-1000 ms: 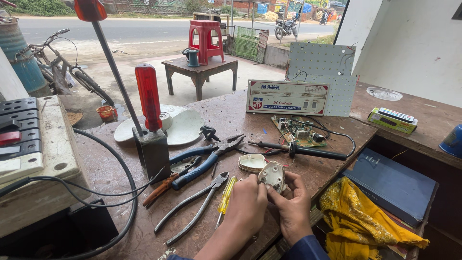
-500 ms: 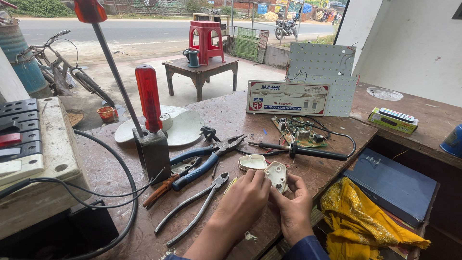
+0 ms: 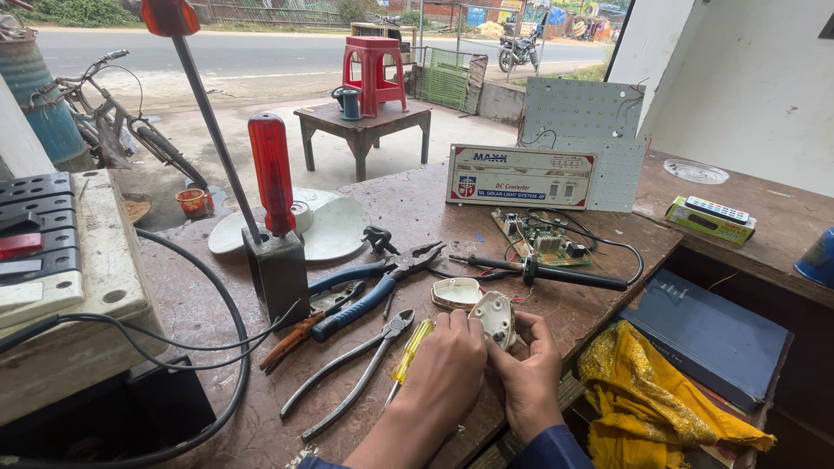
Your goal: The person works at a repair bench on a white electrical plug and its cover, using a screwdriver to unscrew and re-tighten its screws while handling the plug parts by hand. They pick up pliers and a small bottle, applying liquid from the bottle onto the plug before continuing to handle and tighten it.
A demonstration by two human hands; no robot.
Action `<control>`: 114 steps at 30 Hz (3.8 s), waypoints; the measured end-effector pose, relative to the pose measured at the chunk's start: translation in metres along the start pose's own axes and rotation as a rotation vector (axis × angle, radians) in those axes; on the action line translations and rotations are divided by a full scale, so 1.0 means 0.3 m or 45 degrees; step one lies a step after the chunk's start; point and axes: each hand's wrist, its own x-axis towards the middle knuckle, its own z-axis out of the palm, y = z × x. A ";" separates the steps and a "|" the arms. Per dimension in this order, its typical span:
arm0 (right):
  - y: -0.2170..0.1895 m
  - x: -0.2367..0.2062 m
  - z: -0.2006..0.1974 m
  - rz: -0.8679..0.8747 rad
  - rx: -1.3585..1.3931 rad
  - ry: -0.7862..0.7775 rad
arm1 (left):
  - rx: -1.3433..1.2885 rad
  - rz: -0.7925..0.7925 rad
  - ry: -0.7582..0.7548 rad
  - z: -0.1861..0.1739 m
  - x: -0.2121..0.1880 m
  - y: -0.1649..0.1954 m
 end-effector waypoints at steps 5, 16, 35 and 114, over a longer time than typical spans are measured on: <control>-0.015 -0.005 0.009 0.009 -0.021 -0.011 | -0.266 -0.244 0.065 0.007 0.001 0.005; -0.014 -0.006 0.010 -0.007 -0.037 -0.033 | -0.558 -0.631 0.052 -0.075 0.007 0.014; -0.005 0.004 -0.004 0.024 -0.010 0.008 | 0.274 0.268 -0.136 -0.077 -0.004 -0.009; -0.038 0.021 0.106 0.123 -0.289 0.026 | 0.507 -0.098 0.350 -0.309 -0.271 0.160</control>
